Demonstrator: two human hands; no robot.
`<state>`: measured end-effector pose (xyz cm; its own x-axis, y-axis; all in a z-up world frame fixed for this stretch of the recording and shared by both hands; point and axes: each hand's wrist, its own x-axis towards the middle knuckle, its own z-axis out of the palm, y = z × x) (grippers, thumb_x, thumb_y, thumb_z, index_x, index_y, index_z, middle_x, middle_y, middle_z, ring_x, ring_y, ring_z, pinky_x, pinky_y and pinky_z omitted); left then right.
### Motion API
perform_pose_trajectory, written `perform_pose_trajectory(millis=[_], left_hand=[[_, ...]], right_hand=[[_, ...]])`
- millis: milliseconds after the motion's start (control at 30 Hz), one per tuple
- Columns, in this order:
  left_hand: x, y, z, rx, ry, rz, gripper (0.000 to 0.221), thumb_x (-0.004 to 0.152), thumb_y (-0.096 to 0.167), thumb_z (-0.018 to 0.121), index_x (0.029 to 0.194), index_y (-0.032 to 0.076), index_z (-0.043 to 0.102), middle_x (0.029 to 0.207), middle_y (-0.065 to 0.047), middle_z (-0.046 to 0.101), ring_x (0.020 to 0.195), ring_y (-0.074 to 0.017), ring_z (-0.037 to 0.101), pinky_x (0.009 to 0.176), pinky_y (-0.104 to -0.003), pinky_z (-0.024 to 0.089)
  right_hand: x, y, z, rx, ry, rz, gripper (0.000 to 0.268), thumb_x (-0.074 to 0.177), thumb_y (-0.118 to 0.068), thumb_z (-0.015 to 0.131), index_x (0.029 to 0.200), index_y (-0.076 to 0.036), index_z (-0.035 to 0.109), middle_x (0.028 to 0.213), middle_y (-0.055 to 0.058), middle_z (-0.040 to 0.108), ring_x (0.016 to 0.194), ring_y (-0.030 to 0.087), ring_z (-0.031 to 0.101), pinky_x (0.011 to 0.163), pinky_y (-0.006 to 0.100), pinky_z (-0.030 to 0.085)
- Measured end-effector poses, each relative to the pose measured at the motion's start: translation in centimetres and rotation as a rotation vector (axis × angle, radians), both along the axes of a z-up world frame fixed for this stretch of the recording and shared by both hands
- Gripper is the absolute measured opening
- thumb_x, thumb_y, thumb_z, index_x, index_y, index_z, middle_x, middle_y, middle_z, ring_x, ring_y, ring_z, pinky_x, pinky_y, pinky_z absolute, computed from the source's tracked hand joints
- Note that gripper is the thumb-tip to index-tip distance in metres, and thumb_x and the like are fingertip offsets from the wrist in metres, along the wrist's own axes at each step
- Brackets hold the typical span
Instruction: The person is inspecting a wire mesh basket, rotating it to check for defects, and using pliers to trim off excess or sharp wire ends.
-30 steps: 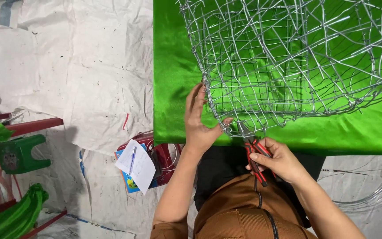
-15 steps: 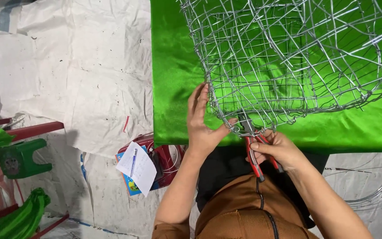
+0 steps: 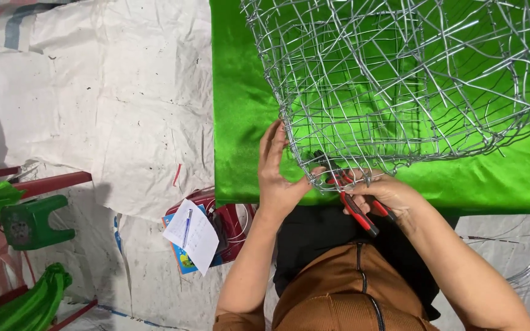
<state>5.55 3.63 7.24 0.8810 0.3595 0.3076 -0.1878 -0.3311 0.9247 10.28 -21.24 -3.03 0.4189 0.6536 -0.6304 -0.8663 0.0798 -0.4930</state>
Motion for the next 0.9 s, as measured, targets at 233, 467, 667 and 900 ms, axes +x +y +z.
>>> perform_pose_trajectory(millis=[233,467,667,900], left_hand=[[-0.3,-0.1,-1.0,-0.004,-0.018,-0.007,0.102,0.074,0.023,0.092,0.159,0.018,0.037,0.154,-0.027,0.039,0.141,-0.0427,0.044,0.109,-0.061,0.048],[-0.4,-1.1,-0.2,0.017,-0.002,0.014,0.102,0.074,0.023,0.092,0.158,0.013,0.036,0.153,-0.029,0.038,0.139,-0.0431,0.046,0.107,-0.059,0.050],[-0.6,-3.5,0.3,0.067,0.001,0.033,0.106,0.072,0.023,0.095,0.159,0.014,0.034,0.154,-0.029,0.037,0.138,-0.0436,0.047,0.105,-0.058,0.051],[-1.4,-4.4,-0.5,0.123,0.006,0.048,0.113,0.070,0.020,0.096,0.160,0.014,0.028,0.152,-0.029,0.036,0.136,-0.0436,0.047,0.102,-0.056,0.053]], right_hand=[[-0.9,-0.7,-2.4,0.032,0.038,-0.035,0.020,0.085,0.001,0.073,0.095,0.009,0.057,0.075,0.032,0.070,0.057,0.047,0.074,0.039,0.049,0.061],[-4.9,1.0,1.6,-0.040,0.010,-0.289,0.021,0.087,-0.003,0.073,0.101,0.005,0.059,0.082,0.026,0.073,0.061,0.040,0.076,0.047,0.049,0.065],[-7.0,0.5,0.2,-0.034,0.060,-0.495,0.021,0.090,-0.009,0.073,0.104,0.003,0.063,0.088,0.025,0.075,0.066,0.038,0.076,0.052,0.050,0.066],[-7.6,1.7,2.8,-0.084,0.077,-0.594,0.020,0.091,-0.008,0.073,0.103,0.005,0.064,0.089,0.029,0.074,0.066,0.042,0.076,0.053,0.052,0.065]])
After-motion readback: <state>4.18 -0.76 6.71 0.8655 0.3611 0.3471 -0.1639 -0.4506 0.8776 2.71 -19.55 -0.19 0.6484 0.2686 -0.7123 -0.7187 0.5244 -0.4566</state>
